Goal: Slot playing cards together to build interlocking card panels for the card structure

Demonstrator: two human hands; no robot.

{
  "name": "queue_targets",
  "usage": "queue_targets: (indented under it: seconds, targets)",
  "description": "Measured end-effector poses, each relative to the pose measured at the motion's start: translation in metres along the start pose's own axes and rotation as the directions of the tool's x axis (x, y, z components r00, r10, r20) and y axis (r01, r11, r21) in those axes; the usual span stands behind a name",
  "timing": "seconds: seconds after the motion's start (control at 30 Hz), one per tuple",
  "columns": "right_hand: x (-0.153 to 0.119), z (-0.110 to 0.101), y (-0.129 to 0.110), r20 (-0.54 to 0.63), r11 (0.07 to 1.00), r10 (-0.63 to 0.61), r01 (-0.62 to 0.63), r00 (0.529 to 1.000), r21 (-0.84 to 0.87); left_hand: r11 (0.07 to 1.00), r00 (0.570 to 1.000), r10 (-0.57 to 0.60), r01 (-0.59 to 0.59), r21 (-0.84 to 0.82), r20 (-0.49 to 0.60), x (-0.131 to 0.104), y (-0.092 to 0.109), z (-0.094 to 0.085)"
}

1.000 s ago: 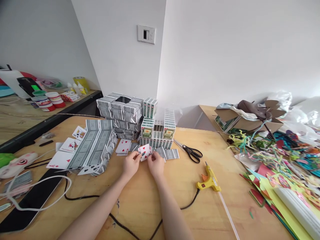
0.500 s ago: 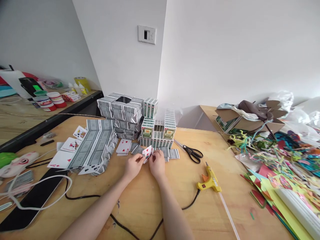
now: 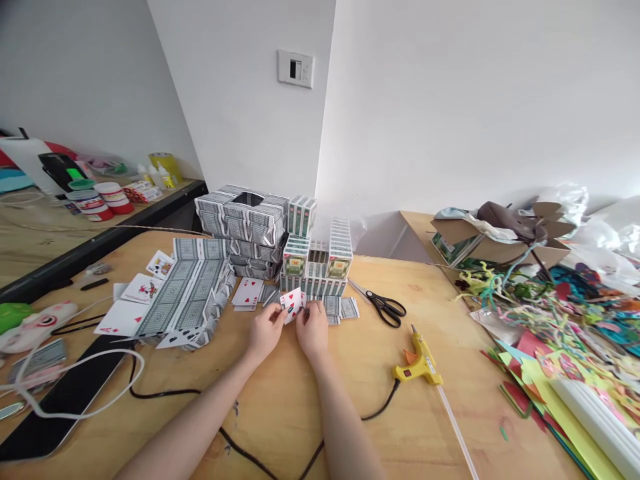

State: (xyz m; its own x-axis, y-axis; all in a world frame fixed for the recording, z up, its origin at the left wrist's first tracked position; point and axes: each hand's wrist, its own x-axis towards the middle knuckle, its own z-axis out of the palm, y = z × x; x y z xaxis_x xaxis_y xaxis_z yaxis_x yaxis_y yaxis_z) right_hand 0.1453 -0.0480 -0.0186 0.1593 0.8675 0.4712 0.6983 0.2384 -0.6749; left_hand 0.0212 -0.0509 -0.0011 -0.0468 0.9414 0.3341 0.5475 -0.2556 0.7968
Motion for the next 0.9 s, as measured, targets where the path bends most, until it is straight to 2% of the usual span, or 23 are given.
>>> queue_targets:
  seconds: [0.17,0.23,0.3,0.37,0.43,0.53,0.6,0.73,0.9]
  targets:
    - [-0.002,-0.001,-0.007,-0.041,0.996,0.041,-0.044,0.998,-0.080,0.997,1.000,-0.018,0.019,-0.074,0.024,0.002,0.001,-0.001]
    - [-0.002,-0.004,-0.009,-0.024,0.996,0.084,-0.084,0.996,-0.003,0.993,1.000,-0.021,0.023,-0.112,0.019,0.003,0.000,-0.003]
    - [-0.001,-0.007,-0.011,0.053,0.975,0.123,-0.130,0.991,0.179,0.989,0.999,-0.039,0.039,-0.143,0.006,0.006,-0.003,-0.004]
    - [0.001,-0.008,-0.012,0.177,0.879,0.175,-0.235,0.969,0.416,0.979,0.998,-0.068,0.068,-0.190,0.003,0.009,-0.006,-0.006]
    - [0.004,-0.008,-0.012,0.295,0.710,0.251,-0.382,0.922,0.591,0.959,0.994,-0.109,0.112,-0.262,0.028,0.013,-0.009,-0.007]
    - [0.007,-0.007,-0.011,0.463,0.476,0.287,-0.544,0.839,0.691,0.921,0.984,-0.160,0.177,-0.348,0.076,0.016,-0.013,-0.006]
    - [0.007,-0.007,-0.010,0.511,0.413,0.264,-0.575,0.818,0.706,0.906,0.979,-0.173,0.200,-0.373,0.105,0.015,-0.014,-0.005]
    - [0.006,-0.007,-0.010,0.541,0.417,0.245,-0.591,0.805,0.691,0.884,0.971,-0.186,0.232,-0.405,0.149,0.013,-0.013,-0.002]
    - [0.002,-0.004,-0.007,0.619,0.502,0.255,-0.649,0.743,0.572,0.860,0.963,-0.206,0.263,-0.437,0.176,0.012,-0.009,-0.003]
